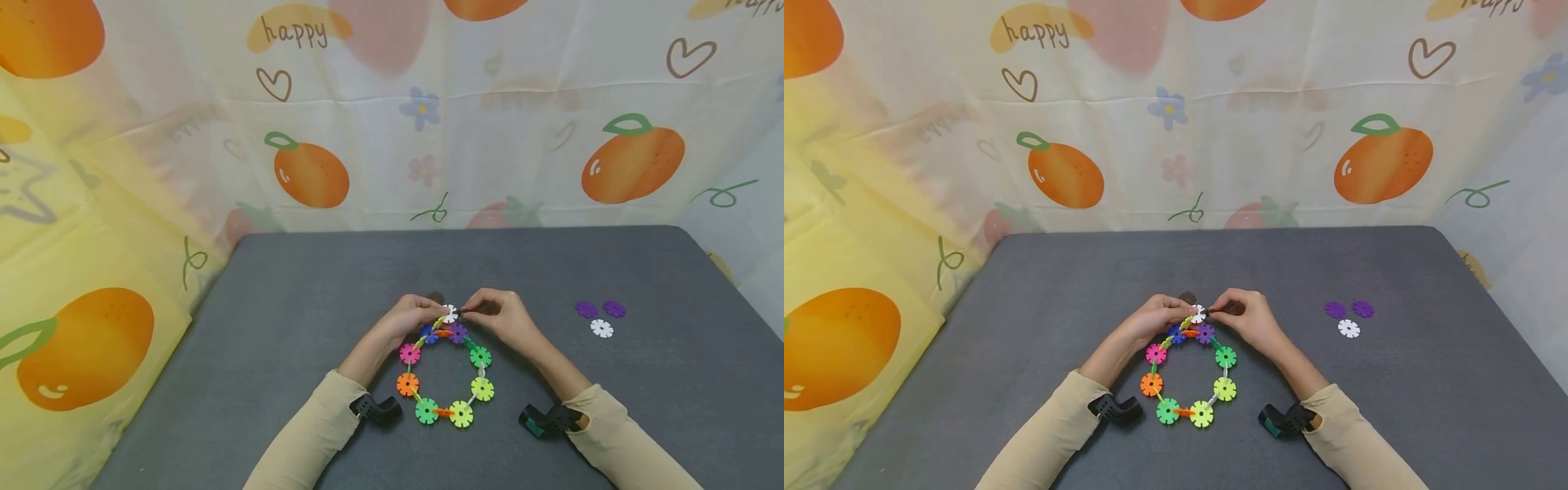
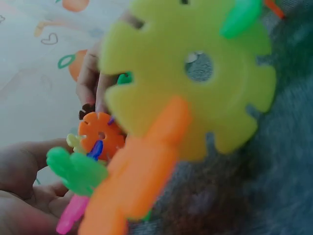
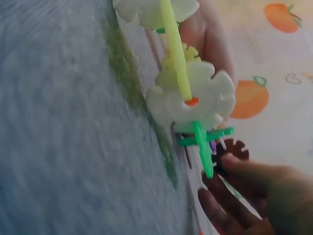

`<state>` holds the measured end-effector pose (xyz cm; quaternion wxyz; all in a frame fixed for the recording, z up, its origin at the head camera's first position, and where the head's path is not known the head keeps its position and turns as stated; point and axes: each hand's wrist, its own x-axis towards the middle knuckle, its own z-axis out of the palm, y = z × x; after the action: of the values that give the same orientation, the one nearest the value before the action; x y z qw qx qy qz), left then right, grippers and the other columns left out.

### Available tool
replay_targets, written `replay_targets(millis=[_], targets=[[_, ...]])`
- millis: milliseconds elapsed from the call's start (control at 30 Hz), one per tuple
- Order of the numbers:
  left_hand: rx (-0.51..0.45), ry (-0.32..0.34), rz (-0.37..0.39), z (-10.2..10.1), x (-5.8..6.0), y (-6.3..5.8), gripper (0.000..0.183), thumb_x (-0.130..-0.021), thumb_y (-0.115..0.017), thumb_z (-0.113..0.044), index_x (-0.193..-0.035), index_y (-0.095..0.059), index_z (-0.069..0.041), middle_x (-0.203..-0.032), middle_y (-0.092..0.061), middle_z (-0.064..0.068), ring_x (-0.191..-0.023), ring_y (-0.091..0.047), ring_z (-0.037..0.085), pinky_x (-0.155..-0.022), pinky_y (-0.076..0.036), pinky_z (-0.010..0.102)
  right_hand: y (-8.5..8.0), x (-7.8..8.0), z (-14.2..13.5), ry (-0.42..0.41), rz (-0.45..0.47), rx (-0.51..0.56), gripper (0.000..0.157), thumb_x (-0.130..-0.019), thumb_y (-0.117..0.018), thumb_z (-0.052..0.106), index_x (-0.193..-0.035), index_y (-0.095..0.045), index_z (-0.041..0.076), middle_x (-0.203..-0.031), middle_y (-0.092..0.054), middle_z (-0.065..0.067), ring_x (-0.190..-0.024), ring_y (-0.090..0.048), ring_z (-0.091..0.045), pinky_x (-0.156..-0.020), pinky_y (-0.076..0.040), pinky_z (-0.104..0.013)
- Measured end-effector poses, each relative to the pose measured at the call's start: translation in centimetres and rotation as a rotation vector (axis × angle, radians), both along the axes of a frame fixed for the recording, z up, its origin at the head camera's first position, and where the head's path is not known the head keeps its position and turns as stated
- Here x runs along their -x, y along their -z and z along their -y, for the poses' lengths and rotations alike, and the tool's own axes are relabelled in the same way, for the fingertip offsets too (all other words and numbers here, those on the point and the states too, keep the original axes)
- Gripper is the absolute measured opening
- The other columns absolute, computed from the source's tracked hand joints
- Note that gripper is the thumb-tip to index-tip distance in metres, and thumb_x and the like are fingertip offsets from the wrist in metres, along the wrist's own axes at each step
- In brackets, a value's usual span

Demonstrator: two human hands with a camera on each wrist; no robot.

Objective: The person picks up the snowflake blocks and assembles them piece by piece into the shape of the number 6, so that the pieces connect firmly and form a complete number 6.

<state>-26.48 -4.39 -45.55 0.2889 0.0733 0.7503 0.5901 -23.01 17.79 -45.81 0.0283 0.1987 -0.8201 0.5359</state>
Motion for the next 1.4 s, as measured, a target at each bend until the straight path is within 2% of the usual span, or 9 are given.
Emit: replay_targets(millis=[200,267,433,600,733,867,1033,1167,1400], targets=[[-0.033,-0.021,0.03,0.1,0.2,0.1,0.031,-0.092,-0.066,-0.025,-0.11,-0.071,-0.001,-0.105,-0.07,0.001,-0.088,-0.064,0.007,-0.073,-0.054,0.023,-0.6,0.7,-1.5,-0.055,0.076,-0.08,0.025,-0.089,-0.072,0.016,-0.112,-0.07,0.007,-0.109,-0.071,-0.013,-0.093,-0.066,-0.017,-0.078,-0.056,-0.024],[-0.029,-0.035,0.039,0.0,0.3,0.1,0.031,-0.091,-0.067,-0.025,-0.112,-0.071,-0.001,-0.105,-0.07,0.001,-0.089,-0.065,0.008,-0.073,-0.054,0.023,-0.8,0.9,-2.3,-0.052,0.101,-0.08,0.029,-0.088,-0.072,0.017,-0.115,-0.069,0.006,-0.11,-0.07,-0.015,-0.092,-0.066,-0.018,-0.075,-0.056,-0.025],[-0.034,-0.055,0.056,0.0,0.3,0.0,0.032,-0.091,-0.067,-0.024,-0.114,-0.07,-0.002,-0.111,-0.068,0.003,-0.093,-0.065,0.011,-0.077,-0.053,0.025,-1.0,1.3,-4.5,-0.025,0.125,-0.125,0.03,-0.086,-0.075,0.018,-0.113,-0.07,0.003,-0.101,-0.071,-0.015,-0.08,-0.063,-0.009,-0.063,-0.053,-0.023],[-0.051,-0.068,0.07,0.0,0.3,0.0,0.032,-0.092,-0.067,-0.022,-0.115,-0.069,-0.001,-0.112,-0.067,0.004,-0.091,-0.065,0.01,-0.076,-0.053,0.024,-0.9,1.6,-5.9,-0.004,0.124,-0.248,0.028,-0.082,-0.079,0.017,-0.107,-0.073,0.004,-0.091,-0.068,-0.011,-0.067,-0.051,-0.006,-0.057,-0.043,-0.02],[-0.06,-0.077,0.083,0.0,0.3,0.1,0.031,-0.092,-0.066,-0.021,-0.115,-0.069,0.0,-0.117,-0.067,0.006,-0.09,-0.066,0.009,-0.075,-0.053,0.024,-1.1,1.6,-6.2,0.011,0.1,-0.341,0.028,-0.078,-0.082,0.018,-0.103,-0.075,0.006,-0.09,-0.066,-0.01,-0.063,-0.046,-0.005,-0.055,-0.04,-0.02],[-0.064,-0.087,0.099,0.0,0.3,0.1,0.03,-0.093,-0.066,-0.021,-0.115,-0.069,-0.001,-0.121,-0.066,0.007,-0.093,-0.065,0.01,-0.076,-0.053,0.024,-1.2,1.5,-6.3,0.023,0.097,-0.376,0.027,-0.077,-0.083,0.018,-0.098,-0.074,0.004,-0.089,-0.065,-0.01,-0.064,-0.047,-0.005,-0.057,-0.04,-0.019],[-0.071,-0.08,0.116,-0.1,0.4,0.0,0.032,-0.093,-0.066,-0.025,-0.117,-0.069,-0.005,-0.13,-0.062,0.006,-0.103,-0.064,0.015,-0.087,-0.053,0.03,-1.3,1.5,-6.4,0.034,0.149,-0.327,0.025,-0.078,-0.082,0.014,-0.095,-0.069,0.001,-0.081,-0.064,-0.01,-0.065,-0.05,-0.007,-0.057,-0.043,-0.02],[-0.065,-0.059,0.112,-0.1,0.5,0.0,0.033,-0.093,-0.065,-0.03,-0.118,-0.069,-0.008,-0.137,-0.058,0.003,-0.114,-0.062,0.02,-0.099,-0.05,0.039,-1.4,1.5,-6.4,0.038,0.204,-0.258,0.023,-0.081,-0.078,0.008,-0.1,-0.069,-0.003,-0.085,-0.067,-0.013,-0.068,-0.058,-0.007,-0.061,-0.051,-0.02],[-0.047,-0.037,0.106,-0.2,0.4,-0.2,0.036,-0.089,-0.07,-0.033,-0.116,-0.07,-0.008,-0.138,-0.057,0.004,-0.124,-0.057,0.024,-0.108,-0.044,0.047,-1.9,1.0,-5.5,0.062,0.368,-0.041,0.034,-0.091,-0.069,0.013,-0.114,-0.064,-0.011,-0.094,-0.073,-0.02,-0.073,-0.071,-0.015,-0.068,-0.061,-0.032]])
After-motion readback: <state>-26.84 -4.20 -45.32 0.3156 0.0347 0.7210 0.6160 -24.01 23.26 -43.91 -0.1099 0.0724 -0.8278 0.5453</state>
